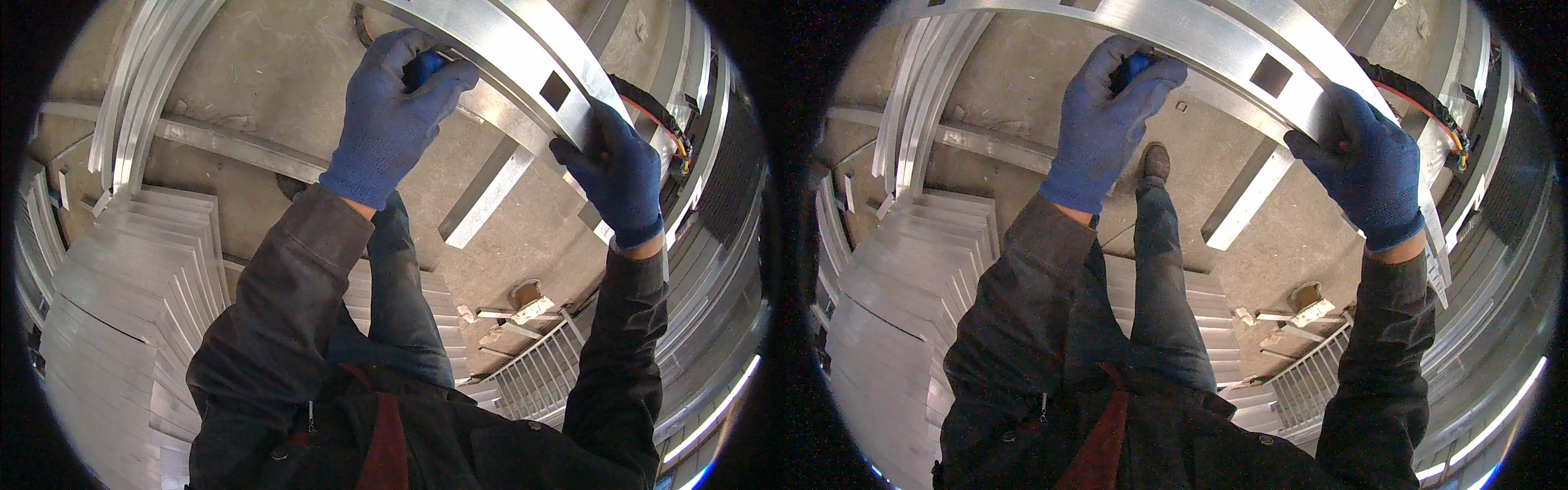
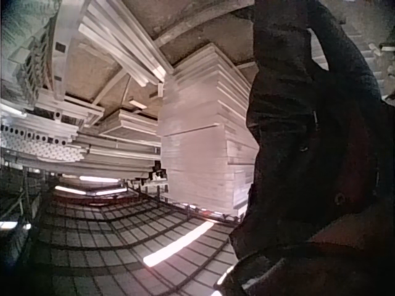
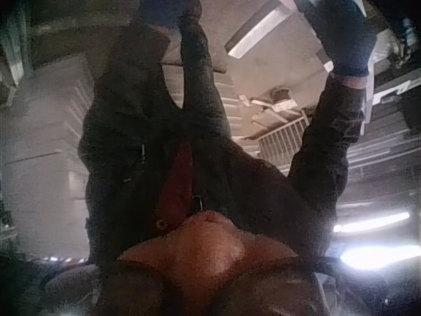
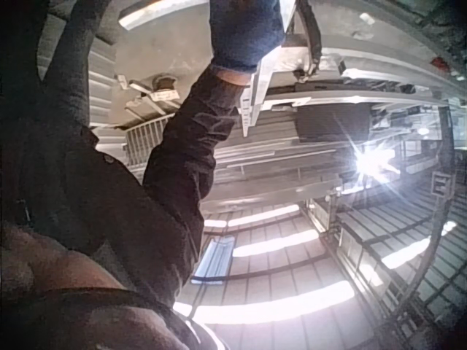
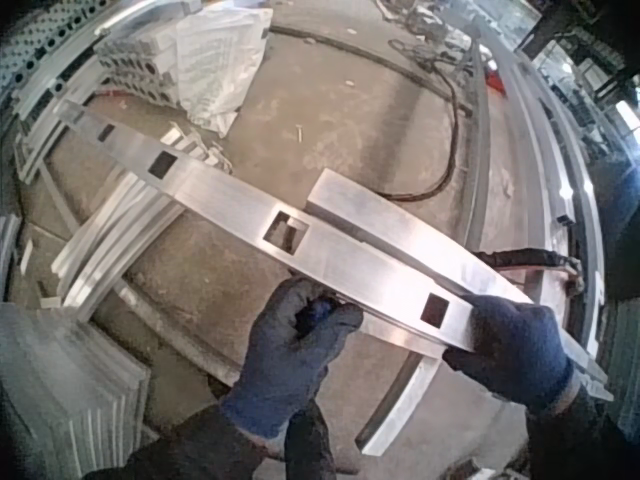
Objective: The person handles long aluminum frames, aligning them on a workbench and measuring their lengths with a tape measure. They repeatedly reposition the frames and take multiple measurements to verify dimensions.
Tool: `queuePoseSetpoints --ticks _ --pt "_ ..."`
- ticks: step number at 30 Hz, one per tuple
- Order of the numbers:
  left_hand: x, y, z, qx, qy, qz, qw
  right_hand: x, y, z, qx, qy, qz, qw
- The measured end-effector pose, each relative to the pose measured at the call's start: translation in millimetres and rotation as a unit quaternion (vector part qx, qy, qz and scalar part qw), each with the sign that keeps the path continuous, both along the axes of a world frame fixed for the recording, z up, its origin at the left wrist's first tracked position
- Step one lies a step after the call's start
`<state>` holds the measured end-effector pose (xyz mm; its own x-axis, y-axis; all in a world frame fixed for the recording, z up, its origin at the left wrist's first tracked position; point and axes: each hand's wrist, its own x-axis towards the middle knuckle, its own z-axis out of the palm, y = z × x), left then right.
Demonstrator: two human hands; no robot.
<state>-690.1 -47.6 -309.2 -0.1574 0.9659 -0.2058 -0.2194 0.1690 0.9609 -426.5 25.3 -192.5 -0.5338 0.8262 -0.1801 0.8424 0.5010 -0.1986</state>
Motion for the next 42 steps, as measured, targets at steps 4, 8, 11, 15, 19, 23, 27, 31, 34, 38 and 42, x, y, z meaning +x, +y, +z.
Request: queuePoseSetpoints --ticks 4,8,11,15,19,23,27,31,34,38,42 --pt "1 1 2 0.006 -0.042 0.012 0.999 0 0 0 0.0 0.007 0.006 1.0" --pt "0 1 2 0.01 -0.002 0.008 1.0 0 0 0 -0.001 0.009 0.005 1.0" --pt "-1 1 3 0.01 -0.016 0.006 1.0 0 0 1 -0.006 0.011 0.001 1.0" --pt "-4 2 2 0.003 0.03 -0.009 1.0 0 0 1 0.005 0.015 0.022 1.0" --pt "-4 1 3 -0.008 0.001 -0.02 1.0 0 1 1 0.003 0.015 0.015 1.0" --pt "-6 0 2 -0.012 -0.013 -0.033 0.999 -2 0 2 -0.003 0.016 0.011 1.0" --pt "-5 0 -3 -0.005 0.017 -0.031 0.999 -3 0 3 0.002 0.009 0.018 1.0" --pt "-5 0 -9 0.032 0.056 -0.025 0.998 -2 0 3 -0.003 0.005 0.017 1.0" --pt "-5 0 -10 0.034 0.04 -0.022 0.998 -1 0 2 0.003 -0.007 0.016 1.0" --pt "-6 0 -7 0.006 0.031 -0.031 0.999 1 0 -1 0.017 -0.015 0.025 0.999" --pt "-6 2 -5 0.02 0.048 -0.025 0.998 2 -1 0 0.008 -0.022 0.024 0.999"
